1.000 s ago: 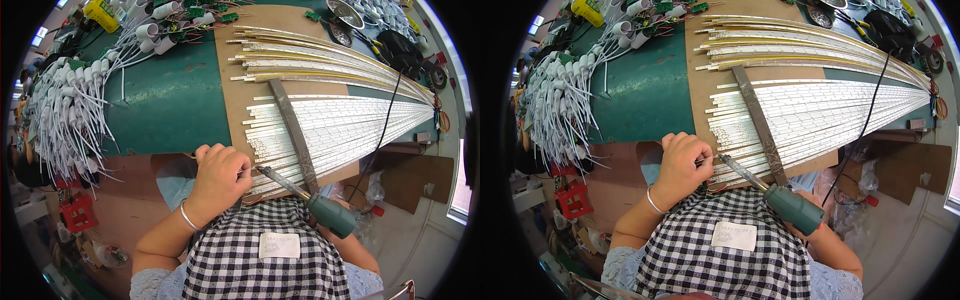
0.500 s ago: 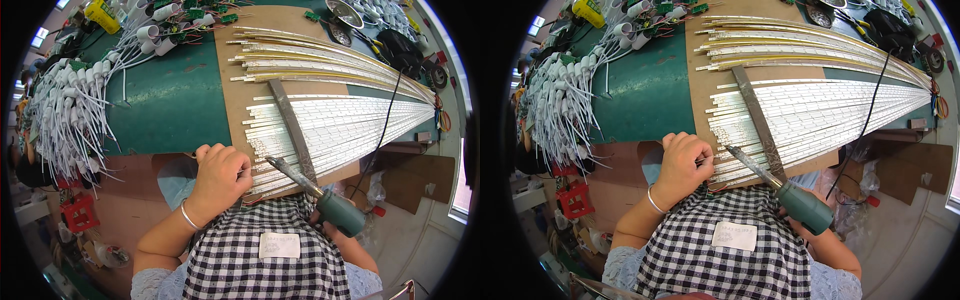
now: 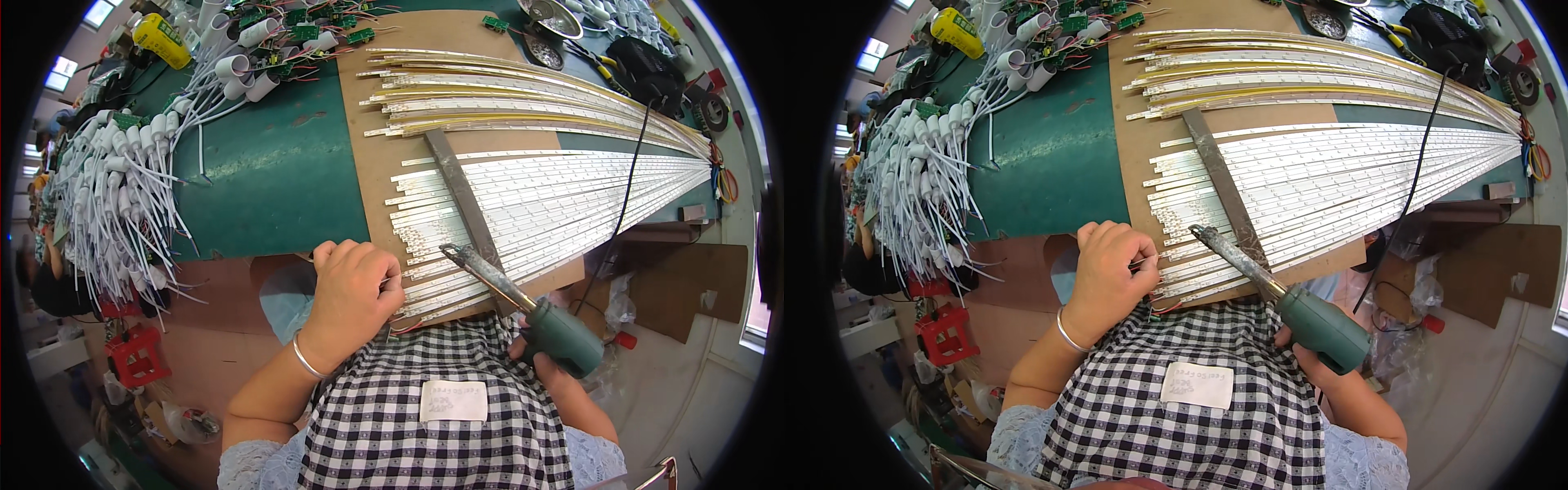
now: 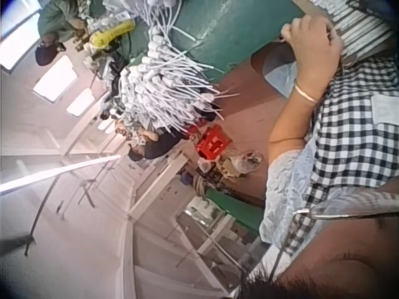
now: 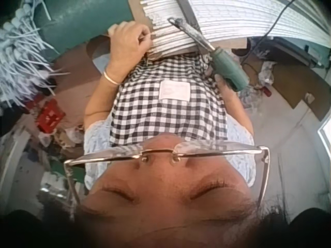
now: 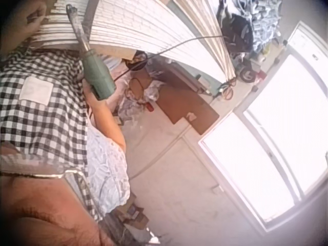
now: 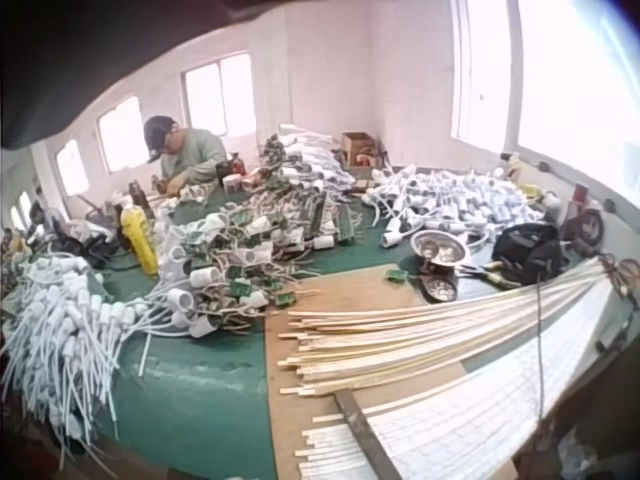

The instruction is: The person is soldering wires to small green circuit boards at a workbench. They repeatedly pick up a board, position a wire, and use a soldering iron to attach the wire to the board's terminals. The person then places the finished unit aside and repeats the process with the next board.

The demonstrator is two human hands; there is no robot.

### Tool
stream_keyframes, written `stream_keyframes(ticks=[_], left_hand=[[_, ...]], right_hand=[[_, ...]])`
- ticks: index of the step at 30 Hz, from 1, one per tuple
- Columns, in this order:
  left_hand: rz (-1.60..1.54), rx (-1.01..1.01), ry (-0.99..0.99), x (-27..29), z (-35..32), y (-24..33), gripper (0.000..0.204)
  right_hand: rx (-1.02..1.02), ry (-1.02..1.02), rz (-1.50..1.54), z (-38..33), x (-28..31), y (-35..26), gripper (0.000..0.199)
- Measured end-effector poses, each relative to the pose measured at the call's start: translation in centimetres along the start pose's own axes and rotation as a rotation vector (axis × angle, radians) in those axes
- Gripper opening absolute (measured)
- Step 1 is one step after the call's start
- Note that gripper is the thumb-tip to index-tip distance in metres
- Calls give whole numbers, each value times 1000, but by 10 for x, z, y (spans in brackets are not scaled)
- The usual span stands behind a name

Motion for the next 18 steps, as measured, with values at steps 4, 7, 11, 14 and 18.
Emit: stream_keyframes(ticks=[4, 7, 11, 14, 18], left_hand=[[25, -4, 7, 0, -1, 2, 13], [41, 16, -2, 0, -3, 1, 13], [41, 6, -20, 2, -1, 5, 12], [88, 2, 23, 5, -4, 3, 11], [117, -20, 32, 12, 1, 4, 10]], right_hand=[[-9, 3, 30, -1, 0, 3, 37], [-35, 28, 32, 0, 1, 2, 37], [-56, 59, 19, -1, 2, 0, 36], [-44, 25, 6, 9, -1, -6, 36], [-82, 52, 20, 1, 2, 3, 47]])
Point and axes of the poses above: each hand's wrist, its own z-axis towards the middle knuckle, its own x-axis out of the back of the hand, y = z × x, the point moved 10 cm from there along z, towards the middle knuckle, and after that the axes turned 8 degrees about -y, right-handed, at the moved point
